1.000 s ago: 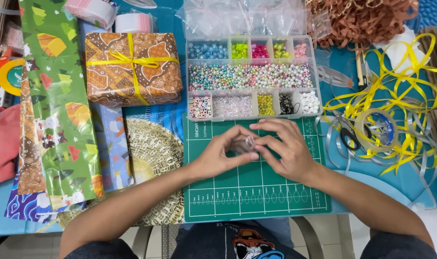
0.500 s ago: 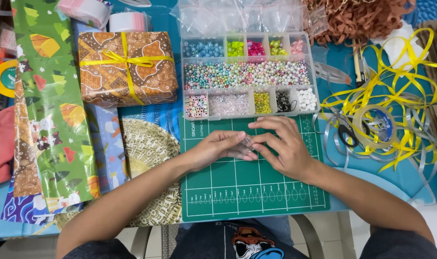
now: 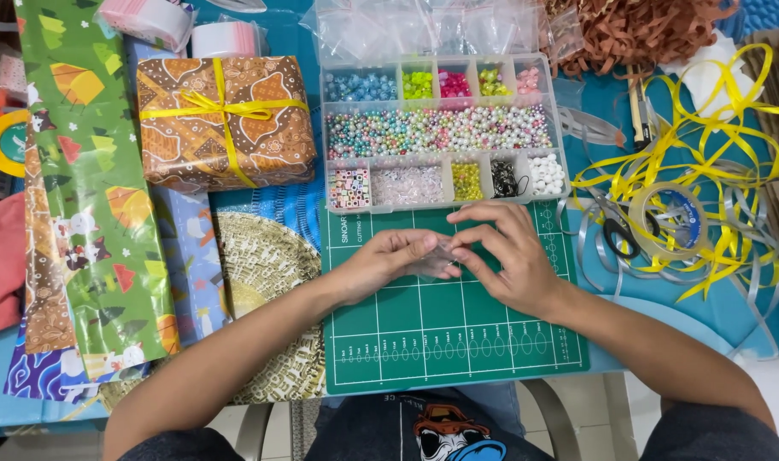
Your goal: Wrapping a gift box with patterned paper and a yellow ribbon, followed by sorting small white beads from a storage container into individual plastic bags.
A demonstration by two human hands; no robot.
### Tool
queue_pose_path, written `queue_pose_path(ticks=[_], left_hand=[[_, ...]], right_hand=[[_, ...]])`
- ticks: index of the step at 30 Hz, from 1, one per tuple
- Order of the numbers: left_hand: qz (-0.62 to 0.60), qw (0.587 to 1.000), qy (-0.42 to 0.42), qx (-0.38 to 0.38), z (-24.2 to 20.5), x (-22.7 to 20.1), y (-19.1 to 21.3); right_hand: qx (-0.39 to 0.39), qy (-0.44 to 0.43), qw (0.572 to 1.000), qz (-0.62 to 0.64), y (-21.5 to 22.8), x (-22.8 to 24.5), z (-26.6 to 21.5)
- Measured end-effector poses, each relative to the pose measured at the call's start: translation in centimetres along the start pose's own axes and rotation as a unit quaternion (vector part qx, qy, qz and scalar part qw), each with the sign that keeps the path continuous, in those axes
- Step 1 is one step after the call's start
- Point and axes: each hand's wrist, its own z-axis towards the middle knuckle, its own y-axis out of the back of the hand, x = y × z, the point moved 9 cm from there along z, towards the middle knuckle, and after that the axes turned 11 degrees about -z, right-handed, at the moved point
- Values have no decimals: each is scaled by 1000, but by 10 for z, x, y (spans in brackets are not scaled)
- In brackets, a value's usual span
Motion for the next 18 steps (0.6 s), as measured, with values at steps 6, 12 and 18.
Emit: queue_pose_path(ticks=[6,12,18], left_hand=[[-3,1000,0,10,0,-2,-3],[-9,1000,-8,14,2,1,1],[20,1000,-6,21,2,-4,-5]], right_hand=[[2,3,1000,-11,0,0,0],[12,12,1000,-24,-1,2,3],[25,-22,999,13,17,-25,11]])
